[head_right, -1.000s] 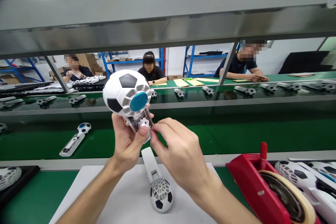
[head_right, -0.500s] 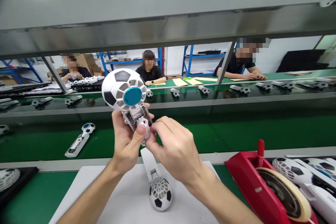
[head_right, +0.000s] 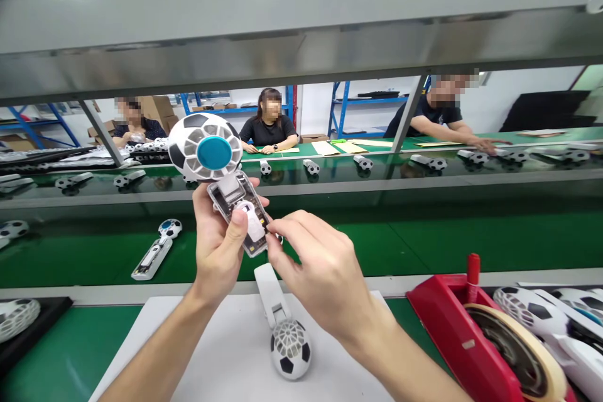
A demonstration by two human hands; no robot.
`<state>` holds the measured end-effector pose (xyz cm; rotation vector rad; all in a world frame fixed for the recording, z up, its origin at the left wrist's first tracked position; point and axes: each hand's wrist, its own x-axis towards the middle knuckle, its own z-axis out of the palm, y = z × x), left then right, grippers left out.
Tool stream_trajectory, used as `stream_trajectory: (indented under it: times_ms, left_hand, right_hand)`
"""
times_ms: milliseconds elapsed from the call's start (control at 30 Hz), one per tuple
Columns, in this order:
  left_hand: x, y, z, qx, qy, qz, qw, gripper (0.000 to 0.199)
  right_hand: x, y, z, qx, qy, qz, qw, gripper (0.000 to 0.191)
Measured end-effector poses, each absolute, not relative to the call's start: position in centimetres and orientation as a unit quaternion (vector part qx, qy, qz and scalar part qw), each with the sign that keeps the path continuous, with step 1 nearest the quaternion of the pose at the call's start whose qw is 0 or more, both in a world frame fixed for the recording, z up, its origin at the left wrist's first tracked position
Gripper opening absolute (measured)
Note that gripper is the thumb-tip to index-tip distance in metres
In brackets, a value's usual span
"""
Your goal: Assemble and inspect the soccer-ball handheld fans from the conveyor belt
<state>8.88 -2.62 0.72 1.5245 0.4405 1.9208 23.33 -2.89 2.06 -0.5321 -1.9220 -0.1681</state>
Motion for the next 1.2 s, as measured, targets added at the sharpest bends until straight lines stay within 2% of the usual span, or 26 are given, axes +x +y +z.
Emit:
stream_trajectory:
  times_ms: [367,700,1200]
  left_hand:
    - [8.96,-2.70,0.13,0.614,0.163,0.710,0.302,0.034]
    - [9.06,-2.95,-0.08,0.628,0.155,0.693,0.319,0.034]
    - [9.17,-3.24,0.45,0.622,0.173,0.689,0.329,0.029]
  right_hand:
    - [23.70,-3.18,2.28,-0.251,-0.812,-0.012,0.527,0.012]
    - [24.00,-3.21,2.42,-0.283,-0.831,0.019,0.479,0.013]
    - [23.48,-2.57,1.83,-0.267,-0.826,-0.056,0.493,0.018]
